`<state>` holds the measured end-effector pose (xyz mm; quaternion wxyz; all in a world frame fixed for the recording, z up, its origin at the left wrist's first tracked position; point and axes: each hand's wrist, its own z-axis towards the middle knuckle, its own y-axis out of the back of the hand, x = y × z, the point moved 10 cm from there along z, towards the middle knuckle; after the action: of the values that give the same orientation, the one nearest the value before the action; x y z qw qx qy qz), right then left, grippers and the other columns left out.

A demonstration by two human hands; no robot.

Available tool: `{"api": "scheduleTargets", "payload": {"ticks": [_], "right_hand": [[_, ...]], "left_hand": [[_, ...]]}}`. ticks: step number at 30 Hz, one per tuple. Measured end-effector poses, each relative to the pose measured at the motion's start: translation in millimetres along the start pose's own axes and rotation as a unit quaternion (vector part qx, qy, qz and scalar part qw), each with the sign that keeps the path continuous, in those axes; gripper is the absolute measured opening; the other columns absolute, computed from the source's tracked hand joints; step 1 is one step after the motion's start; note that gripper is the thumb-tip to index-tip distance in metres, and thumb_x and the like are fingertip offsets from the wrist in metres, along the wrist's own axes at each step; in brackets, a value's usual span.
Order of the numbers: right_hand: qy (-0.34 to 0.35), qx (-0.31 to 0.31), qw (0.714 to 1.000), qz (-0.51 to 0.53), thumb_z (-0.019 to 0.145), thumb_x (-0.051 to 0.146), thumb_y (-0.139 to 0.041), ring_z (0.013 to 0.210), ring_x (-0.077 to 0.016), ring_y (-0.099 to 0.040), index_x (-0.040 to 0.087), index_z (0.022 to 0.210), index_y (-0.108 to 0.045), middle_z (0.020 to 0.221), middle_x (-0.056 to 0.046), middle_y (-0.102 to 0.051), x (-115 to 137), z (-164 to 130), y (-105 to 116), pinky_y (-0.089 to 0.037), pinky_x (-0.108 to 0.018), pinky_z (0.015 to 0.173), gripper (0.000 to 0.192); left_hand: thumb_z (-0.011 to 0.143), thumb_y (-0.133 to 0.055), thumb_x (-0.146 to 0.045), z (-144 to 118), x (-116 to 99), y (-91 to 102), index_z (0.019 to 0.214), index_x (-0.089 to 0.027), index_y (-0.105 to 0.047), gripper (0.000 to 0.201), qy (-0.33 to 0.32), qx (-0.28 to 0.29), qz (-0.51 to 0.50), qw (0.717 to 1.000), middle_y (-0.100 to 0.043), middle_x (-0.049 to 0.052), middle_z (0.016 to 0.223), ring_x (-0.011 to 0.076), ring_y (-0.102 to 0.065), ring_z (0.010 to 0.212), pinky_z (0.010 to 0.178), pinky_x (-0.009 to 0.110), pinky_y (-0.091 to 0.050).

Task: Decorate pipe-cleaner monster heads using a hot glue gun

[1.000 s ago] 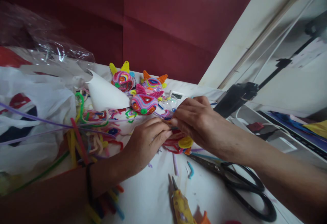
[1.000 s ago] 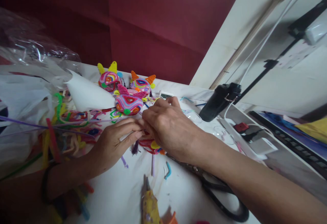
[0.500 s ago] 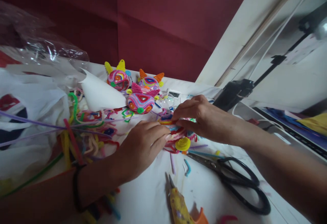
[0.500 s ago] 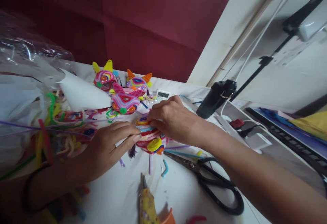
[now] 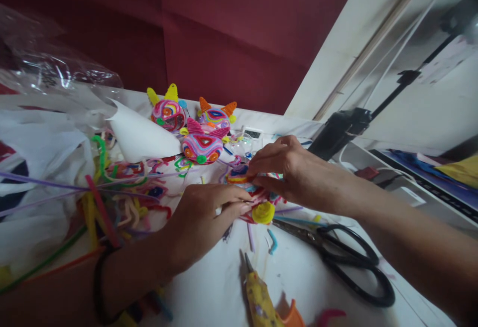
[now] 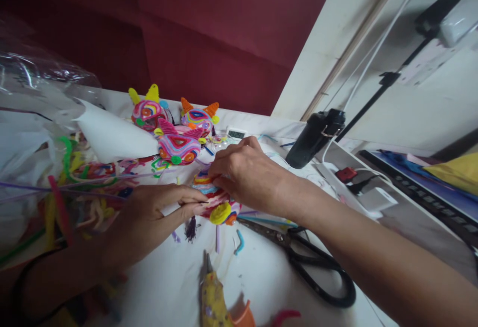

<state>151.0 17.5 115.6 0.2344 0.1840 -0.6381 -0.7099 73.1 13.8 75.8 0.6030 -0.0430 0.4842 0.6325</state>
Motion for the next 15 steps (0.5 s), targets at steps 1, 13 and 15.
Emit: {"api": "scheduleTargets", "payload": {"ticks": [1, 13, 15], "right_hand": [[-0.002, -0.001, 1.000, -0.001, 0.083, 0.008, -0.063, 0.086, -0.0175, -0.062, 0.019, 0.087, -0.071, 0.089, -0.002, -0.070, 0, 0, 0, -0.028, -0.037, 0.087, 0.014], [-0.008, 0.005, 1.000, -0.002, 0.083, 0.008, -0.063, 0.085, -0.0170, -0.062, 0.019, 0.083, -0.071, 0.084, -0.001, -0.069, 0, 5, -1, -0.027, -0.037, 0.085, 0.014], [-0.006, 0.001, 1.000, 0.001, 0.083, 0.008, -0.063, 0.086, -0.0178, -0.062, 0.019, 0.083, -0.072, 0.084, -0.002, -0.069, 0, 5, 0, -0.026, -0.037, 0.085, 0.014]], "left_hand": [[0.079, -0.066, -0.014, 0, 3, -0.1, 0.080, -0.023, -0.071, 0.011, 0.015, 0.000, 0.001, 1.000, -0.075, -0.007, 0.075, 0.0105, -0.068, 0.067, 0.064, 0.019, -0.048], [0.084, -0.057, -0.013, 5, -10, -6.8, 0.081, -0.021, -0.068, 0.014, -0.028, 0.031, 0.070, 0.997, -0.072, -0.004, 0.075, 0.0117, -0.066, 0.068, 0.063, 0.021, -0.045], [0.086, -0.055, -0.013, 5, -13, -6.1, 0.083, -0.021, -0.069, 0.016, -0.045, 0.031, 0.077, 0.996, -0.073, -0.003, 0.081, 0.0124, -0.066, 0.073, 0.067, 0.022, -0.047]]}}
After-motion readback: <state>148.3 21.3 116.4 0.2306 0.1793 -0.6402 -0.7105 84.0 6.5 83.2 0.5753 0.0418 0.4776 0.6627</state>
